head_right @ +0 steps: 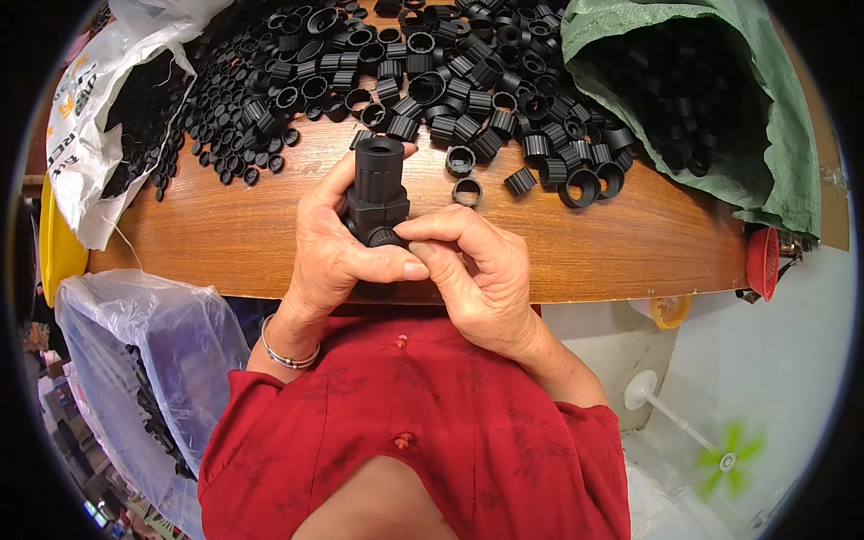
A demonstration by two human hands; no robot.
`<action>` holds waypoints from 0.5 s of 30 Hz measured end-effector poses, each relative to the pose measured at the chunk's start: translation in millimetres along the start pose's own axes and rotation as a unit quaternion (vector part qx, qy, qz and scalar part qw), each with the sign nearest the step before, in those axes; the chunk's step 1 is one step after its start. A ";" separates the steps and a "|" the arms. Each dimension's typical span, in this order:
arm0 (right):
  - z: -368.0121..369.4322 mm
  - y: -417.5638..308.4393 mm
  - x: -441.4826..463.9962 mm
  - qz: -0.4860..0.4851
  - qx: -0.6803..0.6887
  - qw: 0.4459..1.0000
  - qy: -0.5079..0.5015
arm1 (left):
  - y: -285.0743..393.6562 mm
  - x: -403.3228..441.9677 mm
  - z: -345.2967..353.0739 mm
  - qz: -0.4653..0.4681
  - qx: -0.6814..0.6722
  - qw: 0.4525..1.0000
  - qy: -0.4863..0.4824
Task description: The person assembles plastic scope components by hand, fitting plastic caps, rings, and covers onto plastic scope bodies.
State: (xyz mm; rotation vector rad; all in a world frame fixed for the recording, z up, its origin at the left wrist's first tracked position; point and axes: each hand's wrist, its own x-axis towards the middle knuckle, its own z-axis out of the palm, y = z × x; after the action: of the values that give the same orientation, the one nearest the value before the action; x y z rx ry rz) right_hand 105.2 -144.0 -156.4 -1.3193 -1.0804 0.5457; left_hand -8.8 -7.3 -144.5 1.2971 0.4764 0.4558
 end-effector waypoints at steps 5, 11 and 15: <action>3.0 1.9 -5.8 0.018 0.014 1.000 0.000 | -4.3 -0.5 -5.7 0.002 0.013 1.000 0.005; 18.7 4.4 -15.6 -0.007 0.012 0.999 0.043 | -9.2 3.7 -10.4 -0.031 -0.063 0.998 0.007; 24.3 3.1 -8.9 -0.121 -0.119 0.985 0.035 | -17.2 11.5 -10.9 -0.049 -0.263 0.964 0.013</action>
State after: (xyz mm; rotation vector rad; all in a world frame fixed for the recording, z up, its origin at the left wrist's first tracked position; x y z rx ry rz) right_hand 81.0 -138.8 -164.7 -1.3765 -1.2540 0.1918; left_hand -4.6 4.4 -164.4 0.7527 0.4040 0.4765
